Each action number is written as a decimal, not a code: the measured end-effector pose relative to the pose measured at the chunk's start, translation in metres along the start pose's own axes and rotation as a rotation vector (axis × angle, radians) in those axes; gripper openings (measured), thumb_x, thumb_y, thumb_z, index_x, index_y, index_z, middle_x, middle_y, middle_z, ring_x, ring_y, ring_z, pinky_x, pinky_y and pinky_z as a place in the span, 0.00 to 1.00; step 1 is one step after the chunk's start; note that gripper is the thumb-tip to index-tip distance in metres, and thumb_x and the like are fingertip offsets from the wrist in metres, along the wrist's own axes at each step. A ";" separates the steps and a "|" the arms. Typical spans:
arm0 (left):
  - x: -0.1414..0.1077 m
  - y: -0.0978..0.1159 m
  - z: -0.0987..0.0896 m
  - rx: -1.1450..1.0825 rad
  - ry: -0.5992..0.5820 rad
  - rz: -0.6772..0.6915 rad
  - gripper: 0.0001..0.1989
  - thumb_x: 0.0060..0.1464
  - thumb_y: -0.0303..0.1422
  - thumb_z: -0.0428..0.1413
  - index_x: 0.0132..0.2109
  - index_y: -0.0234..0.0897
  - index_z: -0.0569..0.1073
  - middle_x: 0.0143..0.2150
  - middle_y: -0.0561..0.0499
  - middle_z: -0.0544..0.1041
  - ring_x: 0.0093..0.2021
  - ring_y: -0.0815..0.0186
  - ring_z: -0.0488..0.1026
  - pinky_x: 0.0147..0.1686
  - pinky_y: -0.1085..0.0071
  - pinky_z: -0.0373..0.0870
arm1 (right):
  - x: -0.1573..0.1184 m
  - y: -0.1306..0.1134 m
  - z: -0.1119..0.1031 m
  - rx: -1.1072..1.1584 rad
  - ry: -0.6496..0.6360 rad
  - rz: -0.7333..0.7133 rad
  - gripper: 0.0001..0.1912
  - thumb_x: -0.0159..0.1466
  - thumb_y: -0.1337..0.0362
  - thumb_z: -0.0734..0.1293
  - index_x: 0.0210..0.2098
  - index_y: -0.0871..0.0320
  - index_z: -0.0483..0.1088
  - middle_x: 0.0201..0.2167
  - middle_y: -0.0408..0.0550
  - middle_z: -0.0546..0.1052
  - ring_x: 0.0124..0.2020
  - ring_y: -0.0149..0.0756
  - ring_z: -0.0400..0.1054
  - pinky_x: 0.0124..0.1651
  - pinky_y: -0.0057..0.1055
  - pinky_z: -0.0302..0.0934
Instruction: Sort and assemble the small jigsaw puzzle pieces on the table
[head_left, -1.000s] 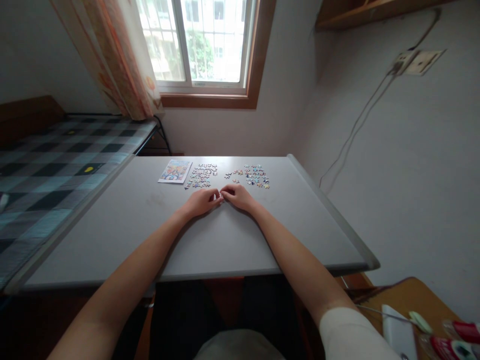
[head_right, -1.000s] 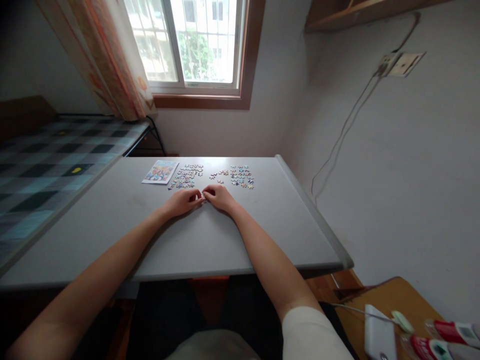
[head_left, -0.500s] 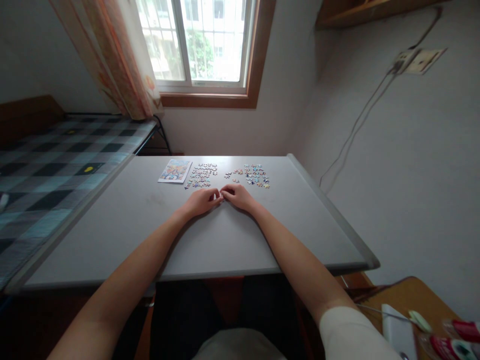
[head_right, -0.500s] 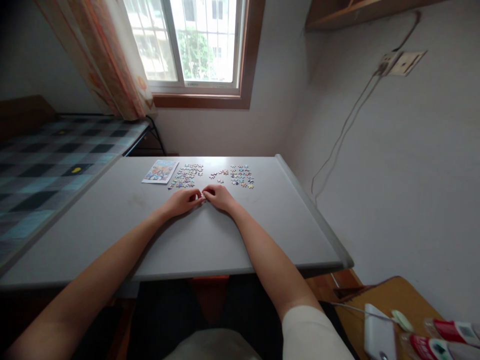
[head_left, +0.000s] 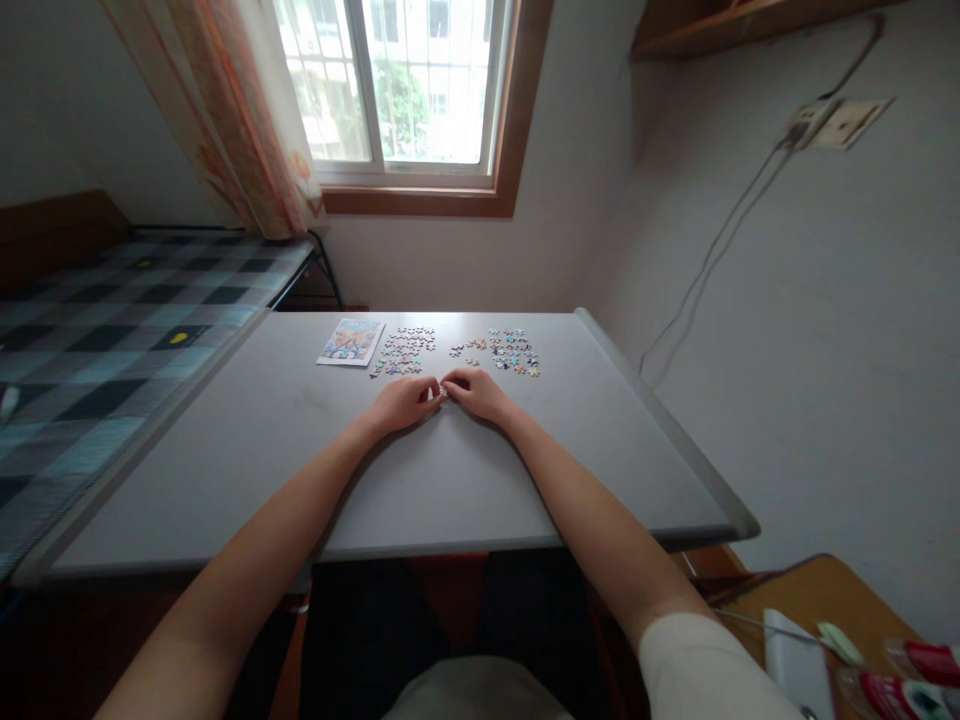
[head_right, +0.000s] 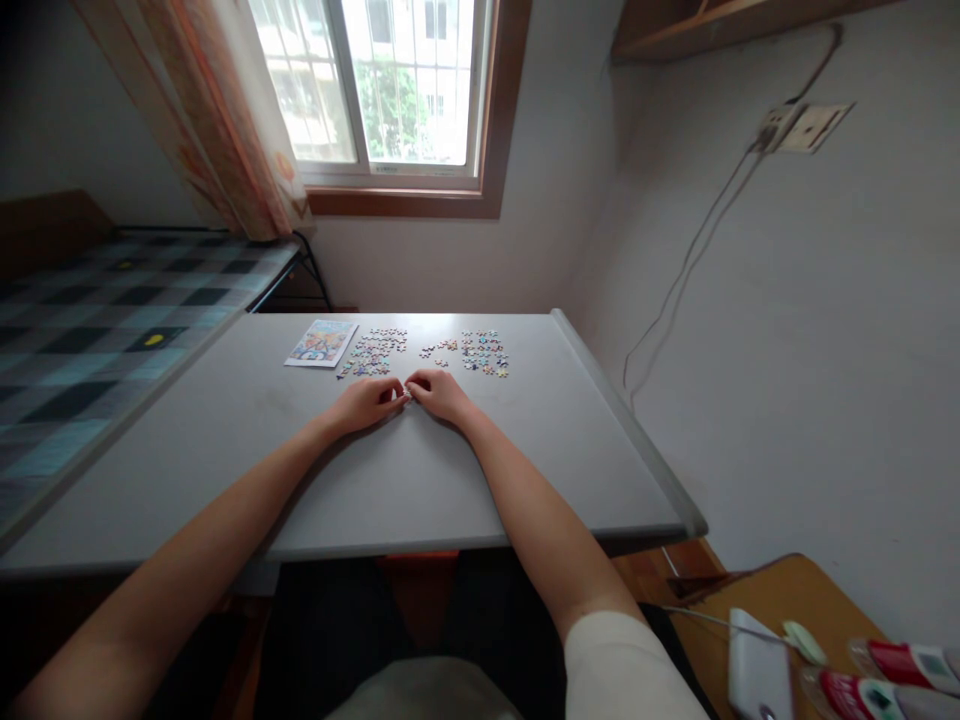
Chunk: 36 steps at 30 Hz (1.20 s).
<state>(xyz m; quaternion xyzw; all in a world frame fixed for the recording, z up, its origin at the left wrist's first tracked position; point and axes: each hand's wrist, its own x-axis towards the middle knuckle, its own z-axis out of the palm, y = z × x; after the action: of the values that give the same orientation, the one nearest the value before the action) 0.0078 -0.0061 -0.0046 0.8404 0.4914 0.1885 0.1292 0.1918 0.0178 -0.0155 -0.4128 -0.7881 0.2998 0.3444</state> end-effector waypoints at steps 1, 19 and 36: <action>0.000 0.000 0.000 -0.002 0.002 0.001 0.16 0.56 0.45 0.48 0.33 0.38 0.72 0.25 0.53 0.72 0.23 0.70 0.63 0.25 0.74 0.53 | 0.000 0.000 0.000 -0.001 -0.001 -0.001 0.10 0.59 0.66 0.63 0.33 0.61 0.76 0.27 0.45 0.76 0.28 0.29 0.65 0.33 0.25 0.56; 0.000 0.000 0.000 -0.002 0.000 -0.008 0.16 0.56 0.45 0.49 0.34 0.38 0.72 0.25 0.53 0.72 0.23 0.70 0.64 0.25 0.74 0.53 | 0.000 -0.001 -0.001 -0.007 -0.004 0.001 0.10 0.58 0.66 0.63 0.33 0.61 0.76 0.26 0.45 0.76 0.28 0.28 0.64 0.33 0.24 0.55; 0.000 0.000 -0.001 -0.004 -0.004 -0.005 0.16 0.56 0.45 0.48 0.34 0.39 0.72 0.25 0.53 0.72 0.23 0.70 0.63 0.25 0.74 0.53 | 0.000 0.001 0.000 -0.005 -0.003 -0.019 0.10 0.59 0.66 0.62 0.33 0.61 0.76 0.27 0.44 0.76 0.28 0.28 0.65 0.34 0.25 0.56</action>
<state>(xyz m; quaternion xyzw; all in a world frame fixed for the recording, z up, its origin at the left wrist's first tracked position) 0.0079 -0.0060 -0.0039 0.8393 0.4929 0.1873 0.1324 0.1924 0.0182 -0.0156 -0.4059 -0.7930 0.2952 0.3453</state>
